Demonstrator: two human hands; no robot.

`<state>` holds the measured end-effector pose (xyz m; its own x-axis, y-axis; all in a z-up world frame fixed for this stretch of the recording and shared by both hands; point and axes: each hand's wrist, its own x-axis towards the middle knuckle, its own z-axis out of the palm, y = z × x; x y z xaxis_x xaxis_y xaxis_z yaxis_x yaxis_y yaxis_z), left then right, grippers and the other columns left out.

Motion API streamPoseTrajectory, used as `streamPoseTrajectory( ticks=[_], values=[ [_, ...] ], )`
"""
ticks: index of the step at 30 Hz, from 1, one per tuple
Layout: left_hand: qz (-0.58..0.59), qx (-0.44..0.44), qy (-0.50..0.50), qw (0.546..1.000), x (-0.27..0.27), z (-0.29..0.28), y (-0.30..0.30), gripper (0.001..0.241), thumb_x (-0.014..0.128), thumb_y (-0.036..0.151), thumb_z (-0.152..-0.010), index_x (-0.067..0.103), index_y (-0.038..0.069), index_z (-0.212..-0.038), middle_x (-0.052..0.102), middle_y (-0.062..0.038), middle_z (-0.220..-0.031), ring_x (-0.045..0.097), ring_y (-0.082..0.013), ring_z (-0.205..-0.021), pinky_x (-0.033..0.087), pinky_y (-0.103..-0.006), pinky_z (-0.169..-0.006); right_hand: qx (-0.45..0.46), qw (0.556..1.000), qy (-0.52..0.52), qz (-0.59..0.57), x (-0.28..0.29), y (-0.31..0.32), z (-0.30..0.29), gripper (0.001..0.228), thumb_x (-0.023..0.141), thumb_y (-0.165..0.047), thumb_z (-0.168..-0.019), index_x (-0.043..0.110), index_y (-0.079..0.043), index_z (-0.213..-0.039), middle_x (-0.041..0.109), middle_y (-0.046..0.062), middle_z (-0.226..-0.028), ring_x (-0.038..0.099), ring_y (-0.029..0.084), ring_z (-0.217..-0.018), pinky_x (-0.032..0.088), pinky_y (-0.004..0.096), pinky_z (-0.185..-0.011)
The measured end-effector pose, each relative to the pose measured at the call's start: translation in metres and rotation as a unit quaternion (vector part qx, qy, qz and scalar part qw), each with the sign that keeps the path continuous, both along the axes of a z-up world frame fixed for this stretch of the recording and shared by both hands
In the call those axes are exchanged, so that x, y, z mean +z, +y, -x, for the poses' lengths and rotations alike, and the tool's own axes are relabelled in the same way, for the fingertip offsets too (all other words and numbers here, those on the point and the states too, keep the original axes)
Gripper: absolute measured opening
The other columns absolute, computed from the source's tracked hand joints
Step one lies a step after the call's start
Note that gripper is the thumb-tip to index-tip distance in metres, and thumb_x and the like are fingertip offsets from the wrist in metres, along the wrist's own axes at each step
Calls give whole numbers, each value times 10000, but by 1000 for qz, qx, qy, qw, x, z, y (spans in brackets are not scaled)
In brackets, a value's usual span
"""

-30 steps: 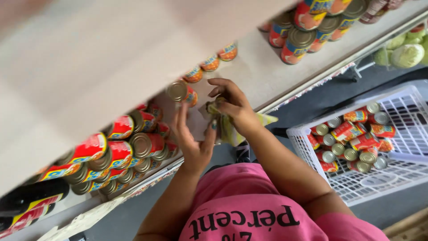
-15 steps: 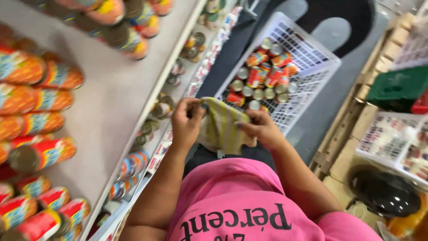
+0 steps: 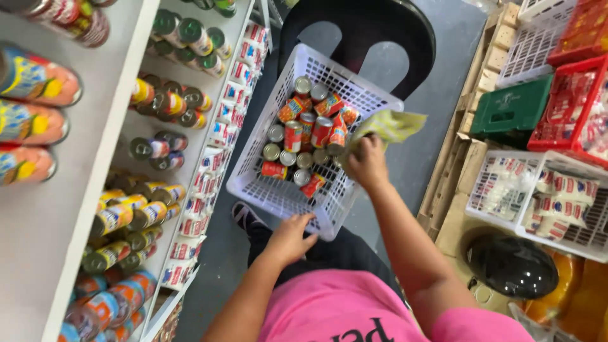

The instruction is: The recorder wipes canned food items with a cloth and stacks them neatly on the shelves.

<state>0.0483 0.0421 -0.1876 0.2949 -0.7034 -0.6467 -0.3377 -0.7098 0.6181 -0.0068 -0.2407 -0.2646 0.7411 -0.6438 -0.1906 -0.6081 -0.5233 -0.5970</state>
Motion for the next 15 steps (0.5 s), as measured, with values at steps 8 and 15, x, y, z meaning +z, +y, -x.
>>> streamPoseTrajectory(
  ticks=[8, 15],
  values=[
    [47, 177, -45, 982, -44, 20, -14, 506, 727, 210, -832, 598, 165, -1319, 694, -48, -1126, 679, -265, -990, 540, -361, -858, 70, 959, 260, -86, -180, -6, -72, 1120, 813, -180, -762, 107, -263, -1628, 363, 295, -1476, 561, 481, -1189, 518, 534, -943],
    [17, 204, -15, 979, -45, 30, -24, 497, 725, 194, -838, 598, 165, -1318, 708, -35, -1174, 703, -226, -1043, 555, -343, -894, -35, 992, 77, -90, -168, -1, -66, 1101, 884, -124, -662, 295, -119, -1592, 541, 238, -1426, 537, 449, -1285, 470, 475, -1053]
  ],
)
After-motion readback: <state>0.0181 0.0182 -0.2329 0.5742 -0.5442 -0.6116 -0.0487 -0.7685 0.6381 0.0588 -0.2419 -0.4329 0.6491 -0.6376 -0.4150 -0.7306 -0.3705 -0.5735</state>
